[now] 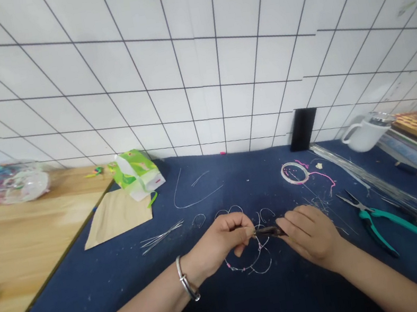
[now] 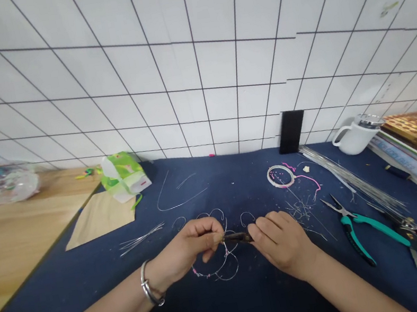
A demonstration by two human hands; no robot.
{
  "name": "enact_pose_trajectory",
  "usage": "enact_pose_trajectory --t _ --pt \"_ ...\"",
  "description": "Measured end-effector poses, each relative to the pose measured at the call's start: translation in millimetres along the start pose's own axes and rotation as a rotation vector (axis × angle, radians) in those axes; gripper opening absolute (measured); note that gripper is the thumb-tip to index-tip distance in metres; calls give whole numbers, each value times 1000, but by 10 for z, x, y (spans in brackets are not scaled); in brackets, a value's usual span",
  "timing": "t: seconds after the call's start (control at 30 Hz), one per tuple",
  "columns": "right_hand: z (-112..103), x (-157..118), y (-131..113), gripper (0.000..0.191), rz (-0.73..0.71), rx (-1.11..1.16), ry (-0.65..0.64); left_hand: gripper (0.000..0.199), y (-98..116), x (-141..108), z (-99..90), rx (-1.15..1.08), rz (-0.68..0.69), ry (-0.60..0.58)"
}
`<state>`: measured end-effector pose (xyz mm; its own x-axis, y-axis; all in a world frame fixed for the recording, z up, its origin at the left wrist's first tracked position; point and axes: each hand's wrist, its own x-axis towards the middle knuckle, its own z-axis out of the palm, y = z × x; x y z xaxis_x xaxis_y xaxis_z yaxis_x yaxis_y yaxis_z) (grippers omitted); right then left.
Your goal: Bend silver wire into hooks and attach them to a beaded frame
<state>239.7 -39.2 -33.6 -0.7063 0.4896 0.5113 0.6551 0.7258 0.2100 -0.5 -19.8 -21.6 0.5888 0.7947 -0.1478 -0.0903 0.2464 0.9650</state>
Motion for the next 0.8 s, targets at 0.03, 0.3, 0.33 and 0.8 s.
enact_pose_trajectory --t 0.03,0.3,0.33,0.8 --pt "-2 -3 4 28 -10 -7 0 13 3 1 -5 -12 -12 -6" --pt "34 29 -1 22 68 34 23 12 -2 -5 12 -13 20 -4" --pt "40 40 -6 21 100 64 24 12 -4 -6 21 0 44 19" --pt "45 54 -114 23 270 254 -10 18 -24 -37 98 365 208 307"
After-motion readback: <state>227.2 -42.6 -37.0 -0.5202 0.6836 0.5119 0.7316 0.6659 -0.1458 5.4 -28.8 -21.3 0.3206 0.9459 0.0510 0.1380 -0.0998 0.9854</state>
